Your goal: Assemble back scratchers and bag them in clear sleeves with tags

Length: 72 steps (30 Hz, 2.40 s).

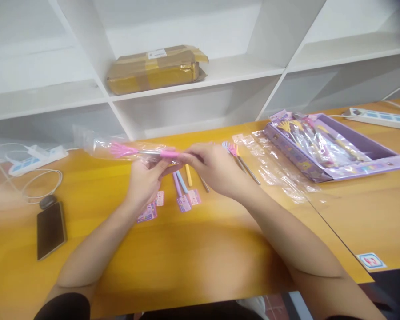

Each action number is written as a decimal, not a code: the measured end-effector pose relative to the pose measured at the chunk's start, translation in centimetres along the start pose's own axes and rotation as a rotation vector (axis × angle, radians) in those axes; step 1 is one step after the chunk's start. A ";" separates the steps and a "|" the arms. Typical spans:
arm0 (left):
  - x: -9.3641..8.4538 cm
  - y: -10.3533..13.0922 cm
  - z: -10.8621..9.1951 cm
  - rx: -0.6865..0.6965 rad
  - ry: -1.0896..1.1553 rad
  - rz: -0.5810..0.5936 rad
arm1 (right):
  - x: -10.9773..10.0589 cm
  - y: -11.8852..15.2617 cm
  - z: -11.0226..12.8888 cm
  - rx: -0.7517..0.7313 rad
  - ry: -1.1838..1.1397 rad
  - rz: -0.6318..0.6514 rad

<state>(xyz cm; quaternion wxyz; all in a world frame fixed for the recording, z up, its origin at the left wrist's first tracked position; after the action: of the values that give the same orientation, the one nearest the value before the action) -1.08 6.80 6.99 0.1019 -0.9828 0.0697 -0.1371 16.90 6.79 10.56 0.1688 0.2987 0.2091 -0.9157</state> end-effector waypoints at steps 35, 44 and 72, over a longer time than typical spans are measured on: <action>-0.1 0.0 2.4 -0.086 -0.008 0.103 | 1.1 -0.1 0.3 -0.257 -0.018 -0.053; -0.2 0.1 2.0 -0.160 -0.048 0.082 | 0.9 0.1 0.4 -0.386 0.191 -0.064; 0.9 0.2 1.2 -0.259 -0.026 0.337 | 0.7 -0.2 0.5 -0.475 0.072 0.016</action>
<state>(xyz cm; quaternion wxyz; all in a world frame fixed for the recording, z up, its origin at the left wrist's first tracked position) 0.05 6.65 6.03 -0.0027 -0.9639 0.2486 -0.0956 16.04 6.58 10.52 0.2339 0.2847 0.4221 -0.8283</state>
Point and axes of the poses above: each hand's wrist, its own y-axis away from the middle knuckle, its own x-axis out of the palm, z = x × y, the point moved 5 cm from there along -y, towards the middle knuckle, and after that the axes turned 5 degrees about z, right-handed, at the moved point
